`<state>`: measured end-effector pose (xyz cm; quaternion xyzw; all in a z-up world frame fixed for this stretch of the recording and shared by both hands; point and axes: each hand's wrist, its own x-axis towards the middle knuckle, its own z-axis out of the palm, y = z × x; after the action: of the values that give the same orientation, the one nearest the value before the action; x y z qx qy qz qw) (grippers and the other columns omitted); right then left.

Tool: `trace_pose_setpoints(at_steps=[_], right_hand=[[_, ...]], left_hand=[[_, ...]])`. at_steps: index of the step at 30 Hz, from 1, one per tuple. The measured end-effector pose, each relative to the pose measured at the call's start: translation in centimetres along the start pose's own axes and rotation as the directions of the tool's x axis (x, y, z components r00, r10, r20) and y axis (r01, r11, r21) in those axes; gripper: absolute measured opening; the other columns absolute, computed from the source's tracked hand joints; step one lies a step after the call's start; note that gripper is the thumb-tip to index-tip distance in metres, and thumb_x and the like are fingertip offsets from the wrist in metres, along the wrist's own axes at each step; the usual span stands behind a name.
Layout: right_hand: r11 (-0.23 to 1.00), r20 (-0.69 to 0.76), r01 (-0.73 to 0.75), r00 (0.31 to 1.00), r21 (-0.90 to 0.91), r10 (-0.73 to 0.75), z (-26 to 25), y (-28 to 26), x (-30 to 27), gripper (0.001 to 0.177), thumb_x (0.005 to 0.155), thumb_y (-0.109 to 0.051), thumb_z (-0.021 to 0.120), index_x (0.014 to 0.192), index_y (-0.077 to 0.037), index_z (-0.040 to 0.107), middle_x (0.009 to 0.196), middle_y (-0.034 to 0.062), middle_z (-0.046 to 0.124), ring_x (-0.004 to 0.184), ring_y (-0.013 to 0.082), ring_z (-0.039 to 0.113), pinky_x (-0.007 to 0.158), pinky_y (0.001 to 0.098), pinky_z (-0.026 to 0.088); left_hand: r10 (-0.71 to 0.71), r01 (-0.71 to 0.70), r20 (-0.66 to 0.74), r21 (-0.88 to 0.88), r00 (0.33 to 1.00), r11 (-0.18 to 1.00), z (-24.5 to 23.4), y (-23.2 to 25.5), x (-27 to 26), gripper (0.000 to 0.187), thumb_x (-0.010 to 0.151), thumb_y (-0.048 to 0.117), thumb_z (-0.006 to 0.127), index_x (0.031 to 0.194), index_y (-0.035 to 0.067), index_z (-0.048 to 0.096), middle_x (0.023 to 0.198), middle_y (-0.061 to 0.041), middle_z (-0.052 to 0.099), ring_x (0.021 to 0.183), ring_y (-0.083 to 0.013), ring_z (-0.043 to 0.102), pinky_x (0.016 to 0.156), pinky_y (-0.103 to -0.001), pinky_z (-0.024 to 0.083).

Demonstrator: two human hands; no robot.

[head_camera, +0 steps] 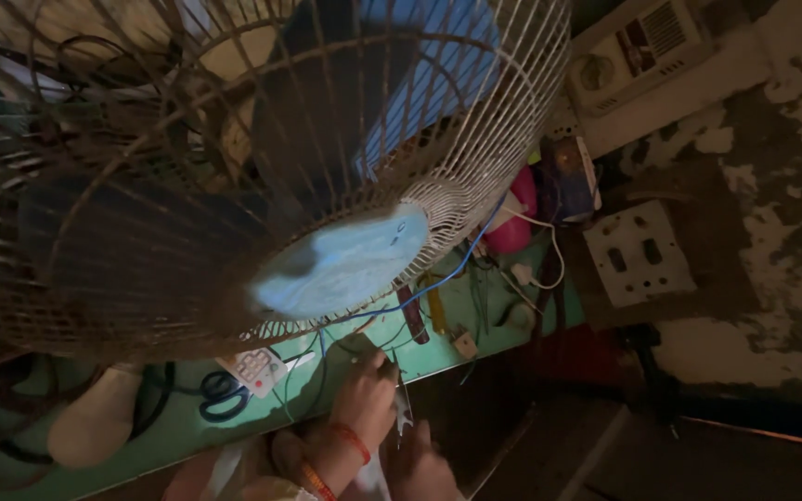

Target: The person works at a cluttered workbench repairing an electric table fan, handling its power wire and using a knife to cut and strip the wire insulation while manipulating small components near the fan base. At the end they gather and coil the loose wire in their hands.

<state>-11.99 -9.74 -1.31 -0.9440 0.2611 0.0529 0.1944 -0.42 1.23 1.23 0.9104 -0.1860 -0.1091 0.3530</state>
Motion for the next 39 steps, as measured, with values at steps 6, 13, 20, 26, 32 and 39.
trace_pose_setpoints(at_steps=[6, 13, 20, 26, 32, 39], right_hand=[[0.821, -0.049, 0.002, 0.998, 0.571, 0.032, 4.3, 5.7, 0.2, 0.019, 0.097, -0.015, 0.062, 0.110, -0.002, 0.067, 0.099, 0.0192, 0.077, 0.081, 0.0229, 0.079, 0.066, 0.0335, 0.066], [0.463, -0.140, 0.014, 0.961, 0.886, 0.237, -5.7, -3.7, 1.7, 0.032, 0.086, -0.002, 0.072, 0.116, 0.004, 0.063, 0.099, 0.0052, 0.076, 0.090, 0.0139, 0.074, 0.078, 0.0270, 0.060], [0.794, -0.477, 0.314, 0.878, 0.521, -0.034, -8.2, -7.0, 3.0, 0.016, 0.082, 0.003, 0.079, 0.098, 0.001, 0.078, 0.089, 0.0062, 0.070, 0.072, 0.0101, 0.058, 0.064, 0.0241, 0.048], [0.717, -0.490, 0.376, 0.870, 0.586, -0.056, -6.8, -6.7, 3.6, 0.010, 0.086, 0.002, 0.077, 0.089, 0.002, 0.067, 0.092, 0.0057, 0.072, 0.077, 0.0077, 0.061, 0.067, 0.0223, 0.051], [0.744, -0.390, 0.210, 0.918, 0.634, 0.074, -7.7, -7.3, 3.7, 0.012, 0.086, -0.006, 0.079, 0.093, 0.003, 0.076, 0.083, 0.0055, 0.068, 0.068, 0.0081, 0.053, 0.058, 0.0251, 0.046], [0.710, -0.296, 0.177, 0.954, 0.681, 0.047, -7.3, -5.8, 4.0, 0.019, 0.088, -0.019, 0.077, 0.098, -0.004, 0.071, 0.082, 0.0053, 0.071, 0.070, 0.0109, 0.061, 0.062, 0.0272, 0.052]], left_hand=[[0.067, -0.068, -0.036, -0.053, 0.997, 0.996, -0.7, 0.3, -0.2, 0.048, 0.070, -0.002, 0.066, 0.117, 0.005, 0.068, 0.125, -0.016, 0.058, 0.105, -0.0406, 0.062, 0.090, -0.048, 0.052], [0.003, -0.036, -0.101, -0.329, 0.995, 0.944, -3.7, 1.7, -0.6, 0.018, 0.087, 0.006, 0.065, 0.105, 0.010, 0.067, 0.108, -0.013, 0.066, 0.096, -0.0397, 0.065, 0.082, -0.049, 0.052], [0.109, -0.175, -0.189, -0.381, 0.976, 0.908, -4.5, 1.9, -1.0, 0.025, 0.089, 0.006, 0.065, 0.114, 0.006, 0.067, 0.117, -0.018, 0.064, 0.097, -0.0418, 0.064, 0.079, -0.046, 0.053], [0.151, -0.234, -0.217, -0.431, 0.964, 0.871, -2.9, 1.5, -0.9, 0.032, 0.089, -0.002, 0.059, 0.120, 0.001, 0.067, 0.117, -0.018, 0.062, 0.102, -0.0404, 0.064, 0.084, -0.043, 0.054], [0.355, -0.393, -0.192, -0.221, 0.915, 0.893, -4.7, 1.7, -0.8, 0.037, 0.084, -0.001, 0.057, 0.120, -0.003, 0.067, 0.110, -0.015, 0.061, 0.096, -0.0368, 0.062, 0.081, -0.043, 0.051], [0.416, -0.432, -0.147, -0.101, 0.897, 0.896, -3.8, 1.4, -1.1, 0.044, 0.081, 0.004, 0.059, 0.123, -0.006, 0.066, 0.113, -0.015, 0.059, 0.089, -0.0346, 0.060, 0.077, -0.044, 0.049]])
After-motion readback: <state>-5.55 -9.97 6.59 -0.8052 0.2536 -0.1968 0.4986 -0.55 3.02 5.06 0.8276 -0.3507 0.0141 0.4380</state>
